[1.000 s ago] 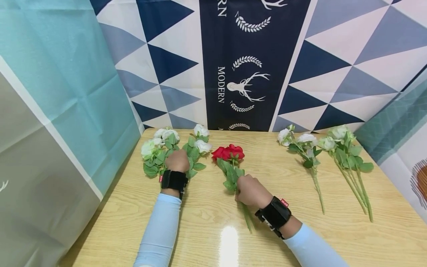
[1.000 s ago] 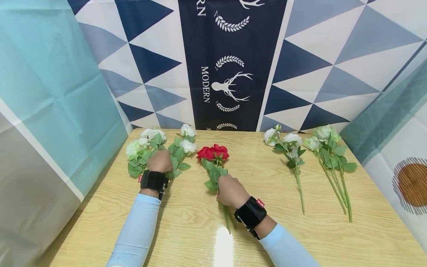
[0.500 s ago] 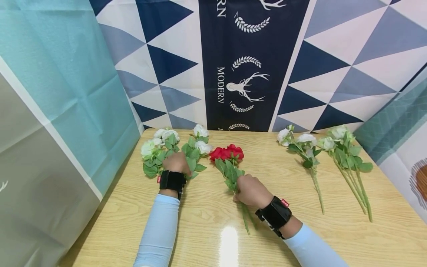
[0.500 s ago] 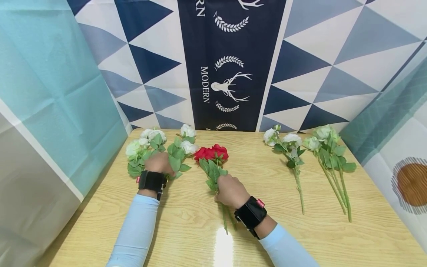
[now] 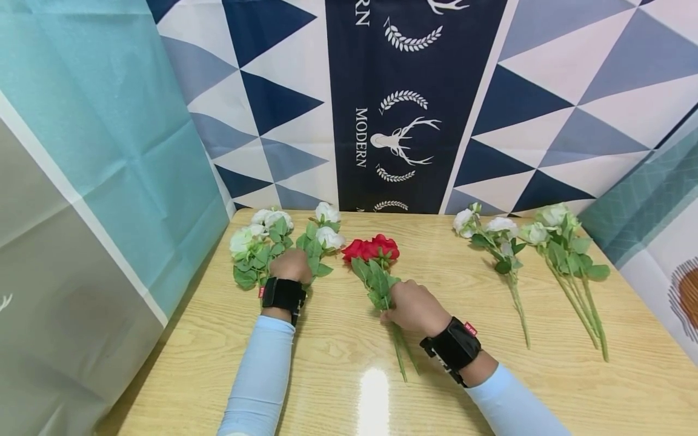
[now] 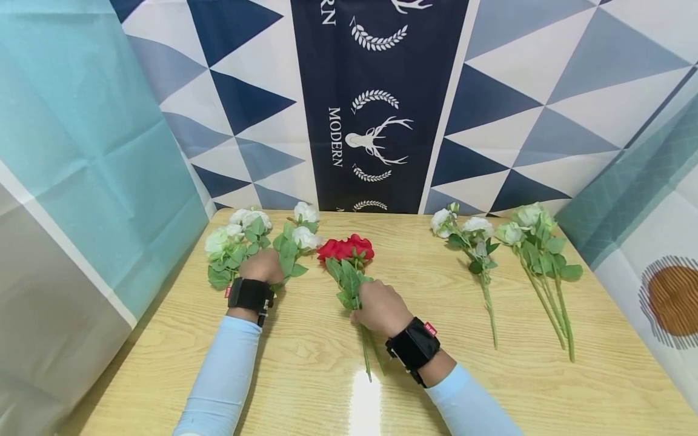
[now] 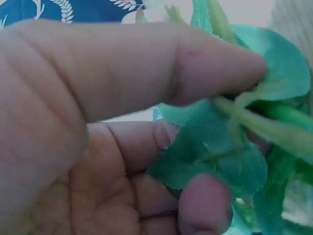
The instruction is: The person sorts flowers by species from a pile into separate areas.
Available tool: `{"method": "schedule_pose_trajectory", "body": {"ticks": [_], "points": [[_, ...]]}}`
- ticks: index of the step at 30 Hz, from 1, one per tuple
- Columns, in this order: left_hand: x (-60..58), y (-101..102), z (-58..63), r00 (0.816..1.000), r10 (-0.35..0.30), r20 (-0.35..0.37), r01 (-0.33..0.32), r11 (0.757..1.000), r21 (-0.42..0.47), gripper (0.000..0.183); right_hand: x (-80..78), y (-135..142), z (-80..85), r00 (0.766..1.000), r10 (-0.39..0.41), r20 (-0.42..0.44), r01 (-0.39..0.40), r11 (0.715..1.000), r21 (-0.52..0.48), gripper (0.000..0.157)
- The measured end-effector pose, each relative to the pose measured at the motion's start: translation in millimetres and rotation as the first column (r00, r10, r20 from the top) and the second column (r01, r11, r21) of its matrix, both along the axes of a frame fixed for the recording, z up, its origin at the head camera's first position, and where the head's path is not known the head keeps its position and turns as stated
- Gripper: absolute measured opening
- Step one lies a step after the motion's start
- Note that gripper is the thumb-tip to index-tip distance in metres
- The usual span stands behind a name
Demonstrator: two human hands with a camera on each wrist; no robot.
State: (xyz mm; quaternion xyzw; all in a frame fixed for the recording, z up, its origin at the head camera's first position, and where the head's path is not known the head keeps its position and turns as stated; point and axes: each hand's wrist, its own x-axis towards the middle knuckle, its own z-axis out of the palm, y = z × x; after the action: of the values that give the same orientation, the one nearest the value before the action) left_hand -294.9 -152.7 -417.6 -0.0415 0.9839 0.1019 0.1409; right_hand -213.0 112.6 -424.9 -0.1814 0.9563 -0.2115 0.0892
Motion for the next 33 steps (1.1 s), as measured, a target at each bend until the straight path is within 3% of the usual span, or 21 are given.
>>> {"method": "schedule_pose_trajectory", "body": {"ticks": [9, 16, 20, 25, 29, 33], "points": [[9.7, -9.1, 17.3, 0.983, 0.055, -0.178, -0.041, 0.996, 0.080, 0.027, 1.1, 8.5, 11.2, 0.999, -0.005, -0.048, 0.005, 1.000, -0.011, 0.062], [15.3, -17.9, 34.5, 0.962, 0.103, -0.253, -0.069, 0.988, 0.137, 0.029, 1.7, 17.6, 19.0, 0.997, 0.003, -0.079, -0.008, 0.998, -0.057, 0.062], [21.5, -20.9, 46.0, 0.931, 0.137, -0.339, -0.084, 0.982, 0.168, 0.030, 2.9, 21.9, 25.1, 0.995, -0.003, -0.104, -0.006, 0.997, -0.080, 0.054], [33.1, -19.7, 63.5, 0.875, 0.166, -0.455, -0.058, 0.969, 0.241, 0.038, 4.2, 25.2, 35.0, 0.986, -0.042, -0.164, 0.023, 0.993, -0.113, 0.026], [43.5, -15.7, 75.1, 0.825, 0.136, -0.548, 0.034, 0.957, 0.289, 0.040, 5.1, 24.3, 39.3, 0.972, -0.074, -0.222, 0.027, 0.978, -0.208, 0.039], [52.4, -8.7, 85.2, 0.795, 0.057, -0.604, 0.184, 0.926, 0.329, 0.034, 7.1, 18.1, 41.1, 0.953, -0.085, -0.290, -0.018, 0.942, -0.336, 0.040]]}}
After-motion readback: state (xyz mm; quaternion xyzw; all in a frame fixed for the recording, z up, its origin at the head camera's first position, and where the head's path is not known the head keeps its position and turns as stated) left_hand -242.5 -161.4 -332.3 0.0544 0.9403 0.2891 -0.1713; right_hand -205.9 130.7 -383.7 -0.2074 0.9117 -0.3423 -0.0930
